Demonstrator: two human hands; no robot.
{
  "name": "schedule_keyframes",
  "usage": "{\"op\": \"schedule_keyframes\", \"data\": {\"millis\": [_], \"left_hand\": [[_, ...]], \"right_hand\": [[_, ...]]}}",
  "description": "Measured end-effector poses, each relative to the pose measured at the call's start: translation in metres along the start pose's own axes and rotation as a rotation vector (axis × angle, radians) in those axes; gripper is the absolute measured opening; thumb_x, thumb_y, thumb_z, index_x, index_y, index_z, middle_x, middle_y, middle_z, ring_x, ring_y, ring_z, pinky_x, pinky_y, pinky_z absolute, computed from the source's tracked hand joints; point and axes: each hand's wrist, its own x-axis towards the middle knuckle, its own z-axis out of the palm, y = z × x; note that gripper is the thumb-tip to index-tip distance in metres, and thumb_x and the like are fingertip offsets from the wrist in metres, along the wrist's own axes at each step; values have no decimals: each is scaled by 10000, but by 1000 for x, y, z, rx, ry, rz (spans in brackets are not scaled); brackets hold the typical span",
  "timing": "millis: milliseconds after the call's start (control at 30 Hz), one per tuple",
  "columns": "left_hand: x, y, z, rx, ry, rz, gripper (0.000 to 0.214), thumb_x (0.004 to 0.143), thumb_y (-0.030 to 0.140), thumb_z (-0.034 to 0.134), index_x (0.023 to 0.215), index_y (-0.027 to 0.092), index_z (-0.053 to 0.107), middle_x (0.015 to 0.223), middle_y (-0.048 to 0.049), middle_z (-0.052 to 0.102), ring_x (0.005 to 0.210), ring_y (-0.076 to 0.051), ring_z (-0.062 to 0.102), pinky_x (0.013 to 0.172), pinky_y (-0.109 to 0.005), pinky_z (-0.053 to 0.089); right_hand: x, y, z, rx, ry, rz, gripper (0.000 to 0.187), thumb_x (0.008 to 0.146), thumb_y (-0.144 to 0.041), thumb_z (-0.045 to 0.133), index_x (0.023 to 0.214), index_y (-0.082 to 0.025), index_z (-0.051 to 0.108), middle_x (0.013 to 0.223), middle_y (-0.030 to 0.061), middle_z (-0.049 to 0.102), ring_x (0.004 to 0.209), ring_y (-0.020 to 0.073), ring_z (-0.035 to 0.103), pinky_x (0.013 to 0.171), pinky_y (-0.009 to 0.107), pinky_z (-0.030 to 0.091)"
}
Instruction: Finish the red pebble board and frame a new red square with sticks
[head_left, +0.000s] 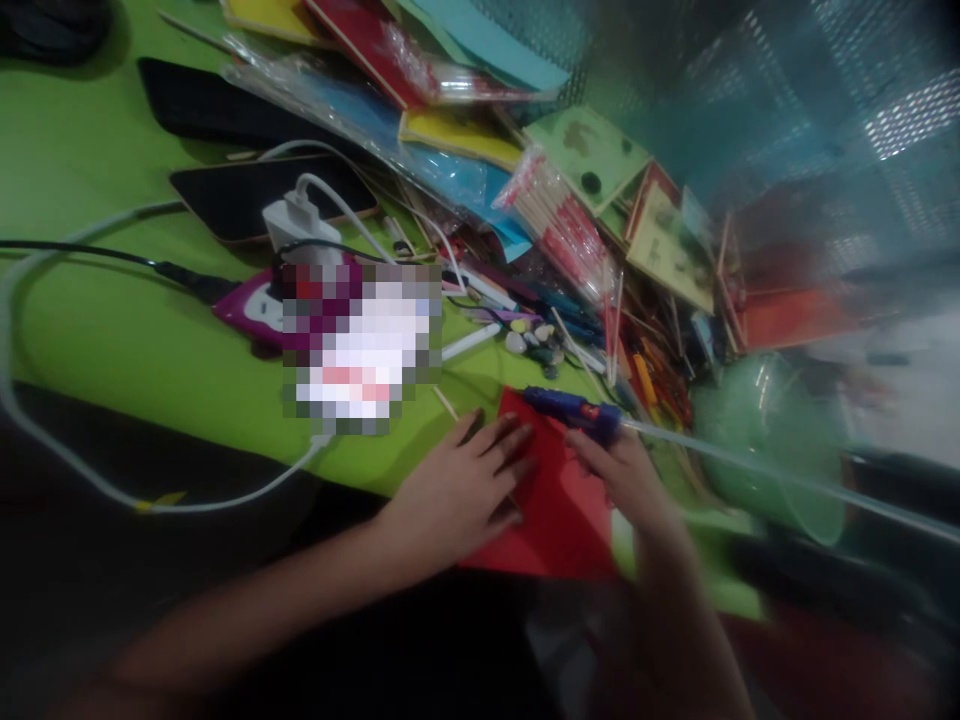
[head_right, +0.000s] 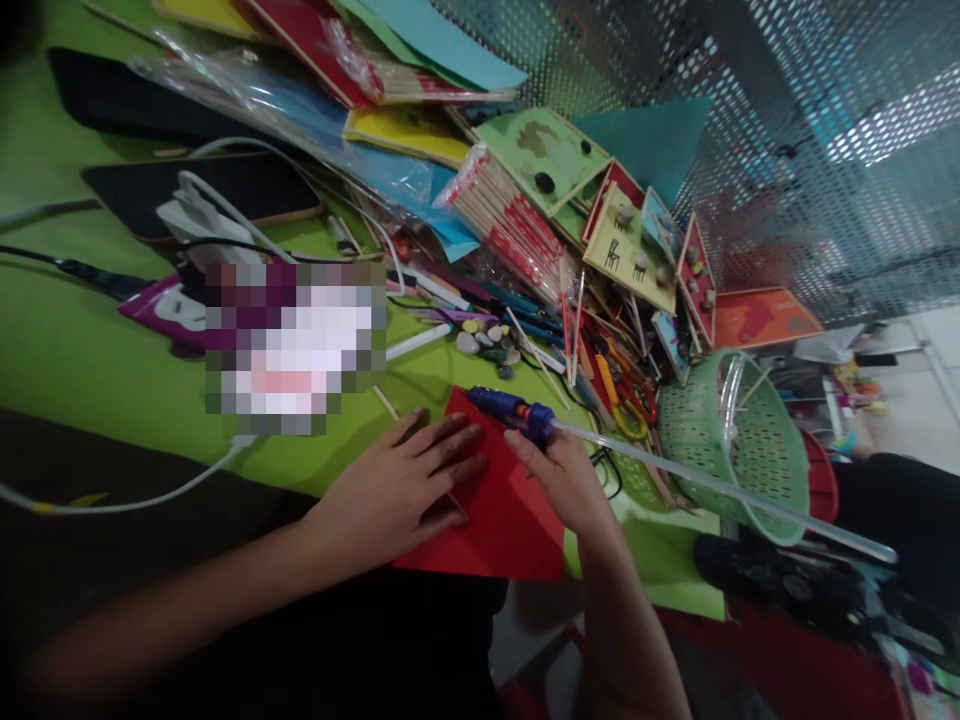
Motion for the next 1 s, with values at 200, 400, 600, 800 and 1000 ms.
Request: {"op": "schedule_keyframes", "data": {"millis": [200, 400, 600, 800, 1000], "left_hand": [[0, 0, 0, -6, -7, -3, 540, 977, 551, 520, 1407, 231, 581, 1572, -96, 479, 1445, -297, 437, 1190, -537, 289], [0, 0, 0, -9, -2, 0, 545, 971, 551, 531, 1405, 225, 583, 1566, -101, 485, 1437, -303, 445, 1193, -543, 287], [0, 0, -1, -16, -10, -8, 535, 970, 539, 539, 1403, 229, 587, 1567, -102, 484, 1436, -303, 447, 1180, -545, 310], [1, 1, -4, -10, -13, -11, 515, 975, 520, 540, 1399, 233, 594, 1559, -96, 496, 1426, -294, 459, 1198, -537, 290], [2, 1, -6, -1, -30, -11, 506, 975, 508, 545, 1396, 233, 598, 1565, -89, 490, 1421, -296, 465, 1198, -537, 296]], "right_hand": [[2, 0, 3, 6, -4, -12, 464, 900, -616, 604, 721, -188, 622, 586, 7, 581, 546, 143, 538, 479, 241, 390], [0, -1, -1, -41, 1, -13, 457, 905, -609, 598, 728, -189, 632, 580, 9, 583, 579, 152, 559, 499, 243, 402], [-2, -3, 0, -60, 27, -23, 458, 908, -613, 587, 754, -188, 659, 584, 16, 597, 577, 160, 560, 504, 252, 409], [-1, -2, 2, -64, 40, -42, 425, 894, -612, 604, 819, -206, 704, 567, 20, 598, 572, 184, 564, 497, 269, 414], [-9, 6, -4, -68, 61, 4, 473, 896, -630, 596, 718, -195, 654, 547, 12, 570, 543, 164, 545, 473, 257, 387]]}}
